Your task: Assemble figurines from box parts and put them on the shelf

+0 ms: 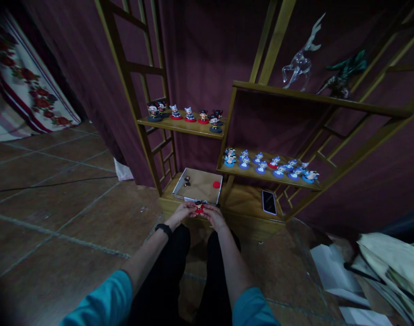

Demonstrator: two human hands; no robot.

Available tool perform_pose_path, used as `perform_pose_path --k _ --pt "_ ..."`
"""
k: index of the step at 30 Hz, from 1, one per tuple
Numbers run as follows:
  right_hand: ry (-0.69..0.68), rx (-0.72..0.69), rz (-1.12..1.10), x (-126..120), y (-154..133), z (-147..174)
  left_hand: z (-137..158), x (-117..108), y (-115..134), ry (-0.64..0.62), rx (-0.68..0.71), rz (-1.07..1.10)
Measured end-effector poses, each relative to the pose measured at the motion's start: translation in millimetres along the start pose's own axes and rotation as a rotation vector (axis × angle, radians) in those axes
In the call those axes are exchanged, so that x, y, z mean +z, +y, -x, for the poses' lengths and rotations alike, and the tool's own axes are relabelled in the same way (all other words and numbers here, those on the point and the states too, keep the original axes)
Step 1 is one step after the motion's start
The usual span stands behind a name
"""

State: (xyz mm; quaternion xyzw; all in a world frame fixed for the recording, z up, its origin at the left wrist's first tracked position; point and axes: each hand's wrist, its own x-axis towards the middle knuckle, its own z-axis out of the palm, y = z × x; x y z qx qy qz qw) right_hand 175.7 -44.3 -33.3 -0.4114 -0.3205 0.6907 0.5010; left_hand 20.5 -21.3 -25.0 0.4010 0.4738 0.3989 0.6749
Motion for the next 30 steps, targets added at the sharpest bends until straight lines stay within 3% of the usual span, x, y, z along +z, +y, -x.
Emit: perform_pose_path --k 12,30 --pt "0.056 0.085 0.004 3.9 -0.3 -2.2 -7.7 -7.2 -7.6 0.017 0.008 0.195" --pt "0.166 0.059 0.037 5.6 -8.6 0.8 -10.8 -6.8 -7.7 -0.004 -0.073 0.046"
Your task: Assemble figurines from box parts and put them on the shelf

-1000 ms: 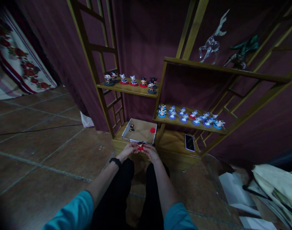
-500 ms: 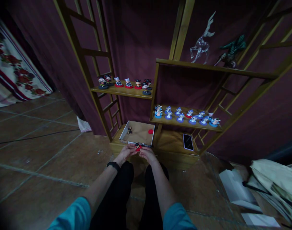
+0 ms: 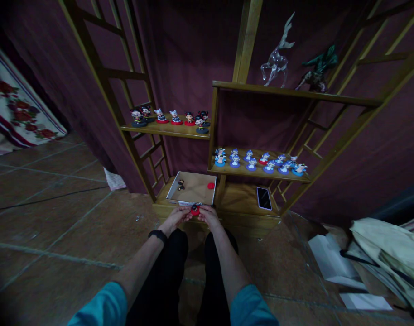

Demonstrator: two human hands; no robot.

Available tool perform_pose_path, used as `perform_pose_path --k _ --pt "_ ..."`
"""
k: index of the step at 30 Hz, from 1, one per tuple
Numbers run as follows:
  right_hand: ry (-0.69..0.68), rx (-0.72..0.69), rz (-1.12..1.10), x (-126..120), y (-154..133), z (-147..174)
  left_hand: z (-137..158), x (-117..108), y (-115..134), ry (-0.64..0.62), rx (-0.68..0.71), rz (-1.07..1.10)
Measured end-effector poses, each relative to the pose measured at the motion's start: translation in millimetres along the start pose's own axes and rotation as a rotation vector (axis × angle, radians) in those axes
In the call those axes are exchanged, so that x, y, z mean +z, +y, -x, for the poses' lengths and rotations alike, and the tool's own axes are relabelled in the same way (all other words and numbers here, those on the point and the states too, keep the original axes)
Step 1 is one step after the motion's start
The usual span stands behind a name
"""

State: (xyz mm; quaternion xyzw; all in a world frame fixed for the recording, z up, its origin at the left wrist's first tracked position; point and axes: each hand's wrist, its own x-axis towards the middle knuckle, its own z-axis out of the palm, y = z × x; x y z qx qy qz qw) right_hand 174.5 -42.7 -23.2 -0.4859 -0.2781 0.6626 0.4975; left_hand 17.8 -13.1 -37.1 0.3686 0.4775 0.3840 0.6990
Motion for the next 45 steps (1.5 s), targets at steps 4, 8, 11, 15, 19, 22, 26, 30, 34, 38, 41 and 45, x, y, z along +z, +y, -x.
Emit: perform_pose_path --k 4,8,11,15,19,22,26,30,34,38,41,45 --pt "-0.001 0.002 0.001 1.1 -0.7 0.7 1.0 1.0 0.7 -0.014 -0.015 -0.027" --pt "-0.001 0.0 -0.002 0.7 0.7 -0.8 3.8 3.1 3.1 -0.026 -0.049 -0.061" --pt "-0.013 -0.008 -0.013 -1.0 2.7 -3.5 5.1 4.1 4.7 -0.029 -0.061 -0.077" --pt "-0.043 0.011 -0.014 -2.8 6.0 -7.0 6.7 4.6 6.1 0.0 -0.068 -0.05" --pt "-0.076 0.04 0.017 -2.8 7.8 -7.0 8.6 4.9 6.8 0.026 -0.071 -0.019" --pt "-0.085 0.05 0.049 -2.0 6.8 -4.3 9.3 4.9 6.8 0.008 -0.08 -0.011" --pt "-0.096 0.031 0.073 -0.4 3.3 -1.2 9.5 5.0 6.5 -0.028 -0.077 0.006" --pt "-0.044 0.027 0.083 0.4 2.0 -2.9 9.5 5.3 7.2 -0.072 -0.086 0.0" --pt "0.003 0.001 0.071 0.5 1.8 -4.3 8.0 4.7 7.1 -0.062 -0.063 -0.02" --pt "0.008 -0.01 0.085 2.0 0.4 -1.9 4.8 3.1 4.8 -0.033 -0.018 -0.013" --pt "0.0 -0.012 0.118 2.4 1.3 -1.6 3.1 1.7 3.6 0.008 0.022 -0.004" --pt "-0.055 -0.025 0.162 0.6 5.3 -3.8 2.8 1.0 4.1 -0.028 0.065 -0.049"
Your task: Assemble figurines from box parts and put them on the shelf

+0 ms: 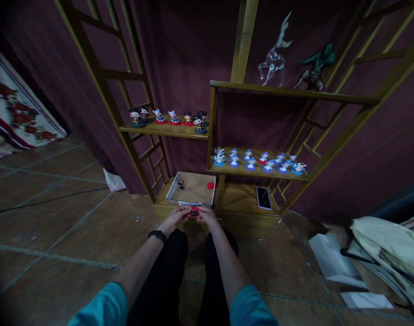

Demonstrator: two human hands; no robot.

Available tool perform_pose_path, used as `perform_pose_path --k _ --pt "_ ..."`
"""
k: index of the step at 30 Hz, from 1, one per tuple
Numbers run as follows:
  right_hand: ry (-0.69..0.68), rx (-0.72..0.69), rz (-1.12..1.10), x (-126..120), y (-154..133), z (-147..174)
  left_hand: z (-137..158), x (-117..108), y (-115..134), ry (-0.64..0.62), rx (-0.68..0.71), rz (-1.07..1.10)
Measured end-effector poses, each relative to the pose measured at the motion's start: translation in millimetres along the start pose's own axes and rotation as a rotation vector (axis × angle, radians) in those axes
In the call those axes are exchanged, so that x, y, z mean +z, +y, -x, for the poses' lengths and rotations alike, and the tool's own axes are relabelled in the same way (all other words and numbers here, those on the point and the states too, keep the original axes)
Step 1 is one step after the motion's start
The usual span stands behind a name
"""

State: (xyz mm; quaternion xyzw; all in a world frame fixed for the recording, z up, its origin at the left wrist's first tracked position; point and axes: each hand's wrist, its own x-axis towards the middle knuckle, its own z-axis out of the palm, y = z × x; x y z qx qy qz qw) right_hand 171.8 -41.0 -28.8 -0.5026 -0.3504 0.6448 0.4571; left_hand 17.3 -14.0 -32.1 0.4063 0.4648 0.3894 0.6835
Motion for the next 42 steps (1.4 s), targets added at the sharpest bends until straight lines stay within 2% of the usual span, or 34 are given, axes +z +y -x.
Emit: perform_pose_path --k 6,11,15,20,30,38,42 --pt "-0.009 -0.025 0.026 -1.5 3.2 -3.2 2.2 1.2 2.5 -0.004 -0.011 -0.018" --pt "0.065 0.004 -0.015 -0.2 2.7 -5.5 6.2 2.6 4.6 0.036 -0.058 0.065" --pt "0.056 0.039 -0.051 0.7 1.6 -4.4 7.1 3.0 4.8 0.044 -0.07 0.126" --pt "0.007 0.042 -0.05 -0.1 2.8 -4.7 4.6 1.9 1.8 -0.005 -0.069 0.171" --pt "0.097 0.071 -0.046 -0.1 1.9 -7.5 3.3 1.2 0.4 -0.076 -0.088 0.079" --pt "0.031 0.089 -0.039 -0.8 2.3 -4.9 5.3 2.9 4.4 -0.022 -0.073 0.015" --pt "-0.013 0.089 -0.034 -0.9 0.7 -2.0 6.9 2.9 6.0 -0.037 -0.093 0.028"
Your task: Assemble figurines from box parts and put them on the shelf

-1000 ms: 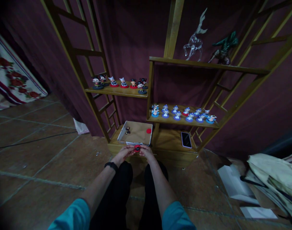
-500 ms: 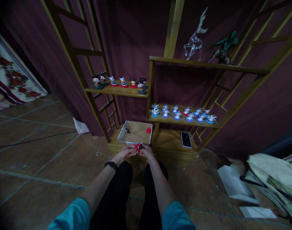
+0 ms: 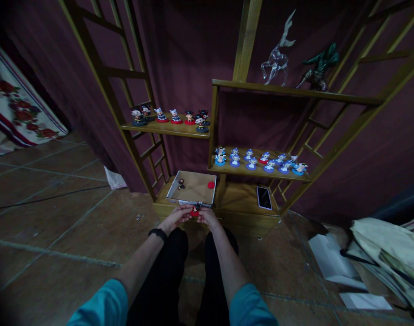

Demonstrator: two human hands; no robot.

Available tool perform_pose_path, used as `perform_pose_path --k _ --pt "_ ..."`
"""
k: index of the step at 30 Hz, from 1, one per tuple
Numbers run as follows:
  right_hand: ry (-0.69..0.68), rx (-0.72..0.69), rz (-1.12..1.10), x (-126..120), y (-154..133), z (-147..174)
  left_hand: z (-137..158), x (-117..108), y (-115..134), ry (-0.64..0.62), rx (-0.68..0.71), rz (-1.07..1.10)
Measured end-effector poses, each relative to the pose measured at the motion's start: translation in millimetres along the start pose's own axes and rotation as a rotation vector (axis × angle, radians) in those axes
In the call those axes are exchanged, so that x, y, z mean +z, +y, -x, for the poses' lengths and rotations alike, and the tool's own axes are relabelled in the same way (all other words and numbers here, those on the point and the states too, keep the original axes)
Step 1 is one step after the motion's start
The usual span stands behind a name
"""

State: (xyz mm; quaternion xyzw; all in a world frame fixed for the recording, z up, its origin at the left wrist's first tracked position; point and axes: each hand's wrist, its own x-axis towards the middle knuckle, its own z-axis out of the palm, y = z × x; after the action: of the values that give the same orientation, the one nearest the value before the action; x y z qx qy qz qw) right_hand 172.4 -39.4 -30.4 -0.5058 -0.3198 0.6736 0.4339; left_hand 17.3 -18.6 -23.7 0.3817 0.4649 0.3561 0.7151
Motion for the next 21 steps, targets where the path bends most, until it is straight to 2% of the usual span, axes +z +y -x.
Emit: perform_pose_path --k 8,21 --pt "0.035 0.007 -0.036 1.5 -1.3 1.6 -2.0 -1.5 -4.2 -0.002 0.013 0.064" --pt "-0.079 -0.009 -0.008 2.7 -4.0 9.3 -3.3 -2.3 -5.6 0.012 0.021 0.103"
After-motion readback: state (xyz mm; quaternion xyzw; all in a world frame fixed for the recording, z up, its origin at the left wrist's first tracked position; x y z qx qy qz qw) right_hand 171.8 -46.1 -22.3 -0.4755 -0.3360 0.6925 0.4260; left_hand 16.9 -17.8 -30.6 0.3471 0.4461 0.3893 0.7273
